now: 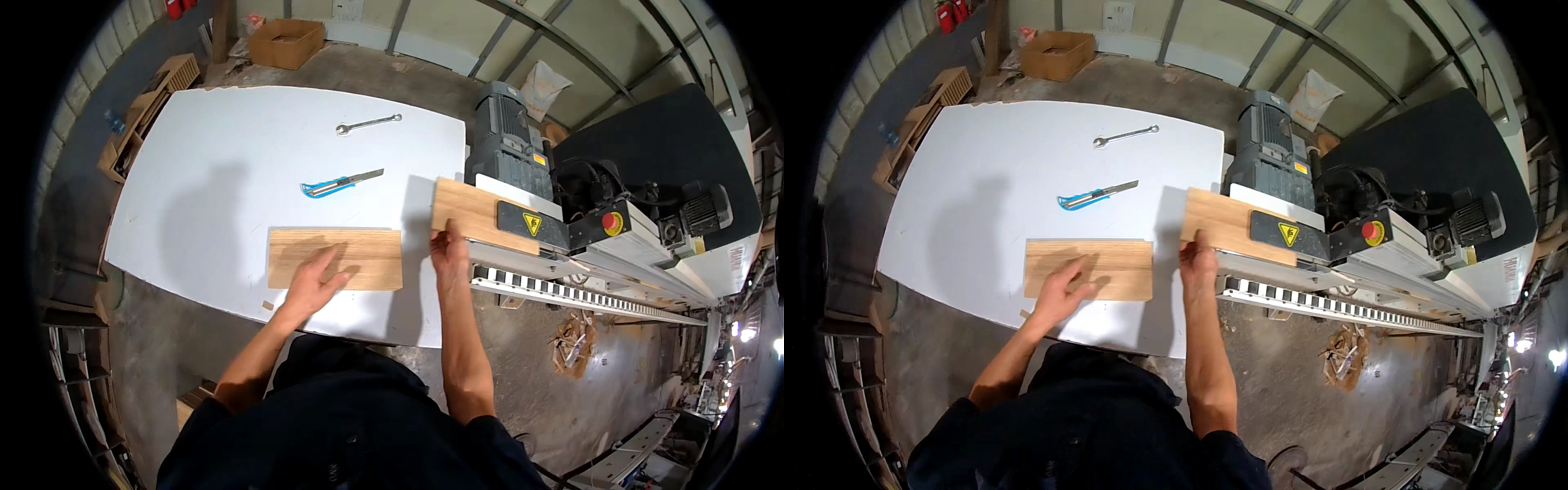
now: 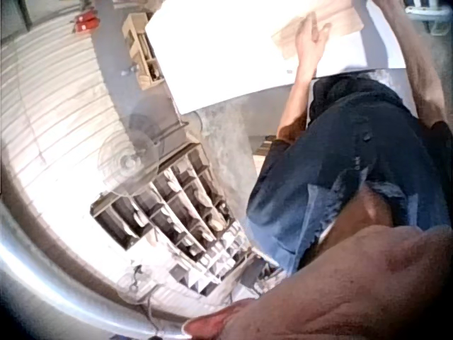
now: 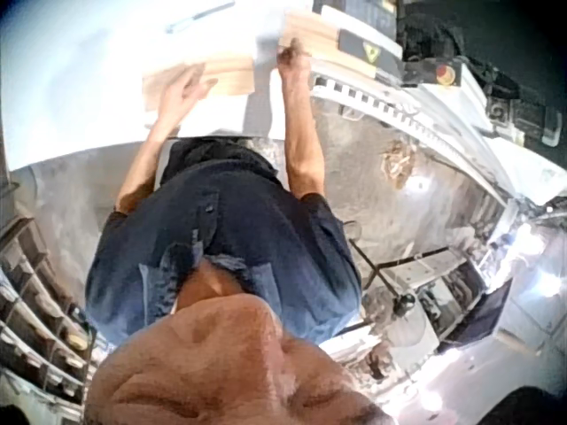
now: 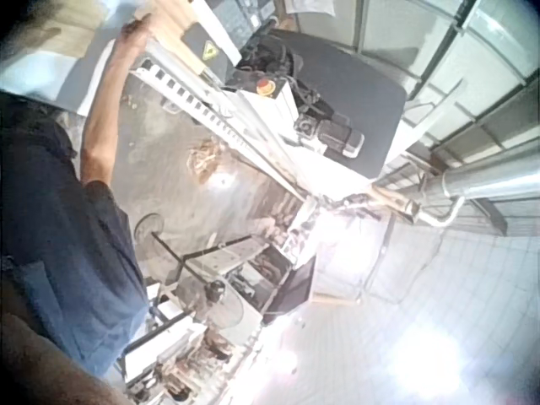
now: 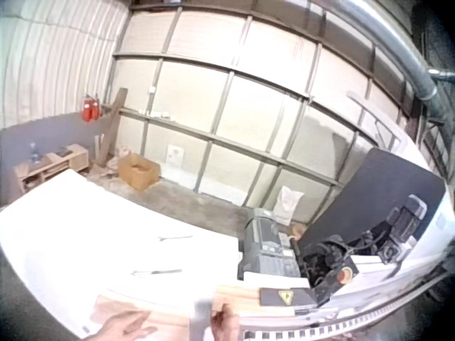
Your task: The person places wood blocks onto a large wooden panel, then moves to a workstation to mark and trim smaller wood slats using a hand tool, and finally returns to the panel to fit the slats into place.
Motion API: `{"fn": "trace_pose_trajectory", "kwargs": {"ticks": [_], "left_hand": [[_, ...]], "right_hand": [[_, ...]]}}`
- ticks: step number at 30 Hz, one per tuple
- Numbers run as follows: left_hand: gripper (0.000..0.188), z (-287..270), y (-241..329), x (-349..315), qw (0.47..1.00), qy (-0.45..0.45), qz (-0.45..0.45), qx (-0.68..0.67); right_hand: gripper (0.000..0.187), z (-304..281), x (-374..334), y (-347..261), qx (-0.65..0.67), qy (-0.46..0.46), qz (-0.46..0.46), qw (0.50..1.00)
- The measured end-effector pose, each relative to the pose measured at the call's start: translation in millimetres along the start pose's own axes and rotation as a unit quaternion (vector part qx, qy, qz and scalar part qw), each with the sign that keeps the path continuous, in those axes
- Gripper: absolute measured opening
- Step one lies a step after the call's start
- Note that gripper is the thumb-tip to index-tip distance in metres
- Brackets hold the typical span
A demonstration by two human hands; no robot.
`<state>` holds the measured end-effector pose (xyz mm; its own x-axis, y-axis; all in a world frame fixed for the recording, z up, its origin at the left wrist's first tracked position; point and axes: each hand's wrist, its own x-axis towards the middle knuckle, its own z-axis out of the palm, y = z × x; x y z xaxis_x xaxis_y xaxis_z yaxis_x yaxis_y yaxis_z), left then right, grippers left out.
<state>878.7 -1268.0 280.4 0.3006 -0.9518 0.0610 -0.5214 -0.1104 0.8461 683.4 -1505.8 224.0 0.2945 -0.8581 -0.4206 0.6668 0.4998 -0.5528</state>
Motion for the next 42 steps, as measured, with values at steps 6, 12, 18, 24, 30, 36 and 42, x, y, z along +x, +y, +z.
{"fn": "trace_pose_trajectory", "kwargs": {"ticks": [6, 12, 18, 24, 30, 36, 42], "left_hand": [[0.038, 44.5, -7.4, 35.9, 0.917, 0.004, -0.131, -0.376], [0.036, 13.9, -26.0, -0.8, 0.880, 0.079, -0.198, -0.424], [0.042, -32.2, -40.5, -28.1, 0.873, 0.160, -0.258, -0.382], [0.044, -56.0, -87.4, -50.4, 0.945, 0.232, -0.228, -0.029], [0.028, -56.3, -79.4, -40.1, 0.943, 0.172, -0.251, -0.138], [0.016, -42.5, -109.8, -44.1, 0.923, 0.199, -0.243, -0.221], [0.025, -31.9, -113.1, -40.0, 0.926, 0.171, -0.213, -0.260]], "right_hand": [[0.012, 35.6, -110.3, 83.5, -0.115, -0.001, 0.130, 0.985], [0.016, -5.9, -118.7, 86.1, -0.178, 0.001, 0.158, 0.971], [0.023, -10.1, -116.0, 60.8, -0.178, 0.035, 0.090, 0.979], [0.033, 1.5, -142.3, 58.3, -0.419, -0.063, 0.265, 0.866], [0.032, -40.5, -113.9, 52.6, -0.584, -0.035, -0.070, 0.808], [0.024, -19.3, -90.7, 88.7, -0.697, -0.011, -0.227, 0.680], [0.029, -20.2, -91.0, 67.0, -0.680, -0.012, -0.120, 0.723]]}}
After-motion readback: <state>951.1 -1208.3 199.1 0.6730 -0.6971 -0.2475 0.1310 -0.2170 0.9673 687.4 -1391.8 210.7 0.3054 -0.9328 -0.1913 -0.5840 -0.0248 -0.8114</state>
